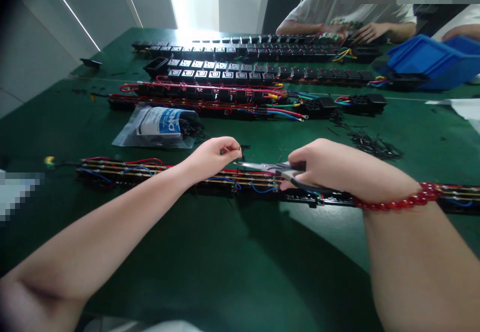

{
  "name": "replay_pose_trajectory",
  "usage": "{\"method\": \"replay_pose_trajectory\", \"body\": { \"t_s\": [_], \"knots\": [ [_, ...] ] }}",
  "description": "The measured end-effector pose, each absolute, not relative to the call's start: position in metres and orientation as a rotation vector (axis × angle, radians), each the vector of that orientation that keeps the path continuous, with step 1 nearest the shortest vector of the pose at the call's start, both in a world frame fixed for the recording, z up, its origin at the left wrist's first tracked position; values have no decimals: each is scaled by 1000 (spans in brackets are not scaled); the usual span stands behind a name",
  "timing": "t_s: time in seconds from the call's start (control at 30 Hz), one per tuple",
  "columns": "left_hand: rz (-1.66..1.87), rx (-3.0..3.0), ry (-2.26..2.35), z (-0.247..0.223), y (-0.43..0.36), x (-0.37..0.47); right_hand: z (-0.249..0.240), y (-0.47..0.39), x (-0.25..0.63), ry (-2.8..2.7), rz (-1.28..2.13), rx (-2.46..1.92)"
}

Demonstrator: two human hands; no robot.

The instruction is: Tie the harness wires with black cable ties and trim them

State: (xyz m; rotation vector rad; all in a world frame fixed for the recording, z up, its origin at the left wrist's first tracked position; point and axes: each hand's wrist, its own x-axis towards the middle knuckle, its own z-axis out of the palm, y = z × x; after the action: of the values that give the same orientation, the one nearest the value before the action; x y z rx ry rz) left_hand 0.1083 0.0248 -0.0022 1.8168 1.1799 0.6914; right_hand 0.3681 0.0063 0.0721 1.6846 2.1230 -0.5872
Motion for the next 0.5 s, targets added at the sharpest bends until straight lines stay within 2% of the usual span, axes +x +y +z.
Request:
{"method": "replay_pose_trajectory", "body": {
  "t_s": [0.23, 0.37, 0.5],
  "knots": [
    [810, 2087, 1441, 16, 18, 98, 81, 8, 374, 2122, -571, 1748],
    [587, 2399, 1721, 42, -9, 93, 86, 12, 398, 2178, -663, 1828],
    [203, 2480, 1730, 43, -59, 101, 92, 10, 406, 2237, -681, 1872]
  ]
}}
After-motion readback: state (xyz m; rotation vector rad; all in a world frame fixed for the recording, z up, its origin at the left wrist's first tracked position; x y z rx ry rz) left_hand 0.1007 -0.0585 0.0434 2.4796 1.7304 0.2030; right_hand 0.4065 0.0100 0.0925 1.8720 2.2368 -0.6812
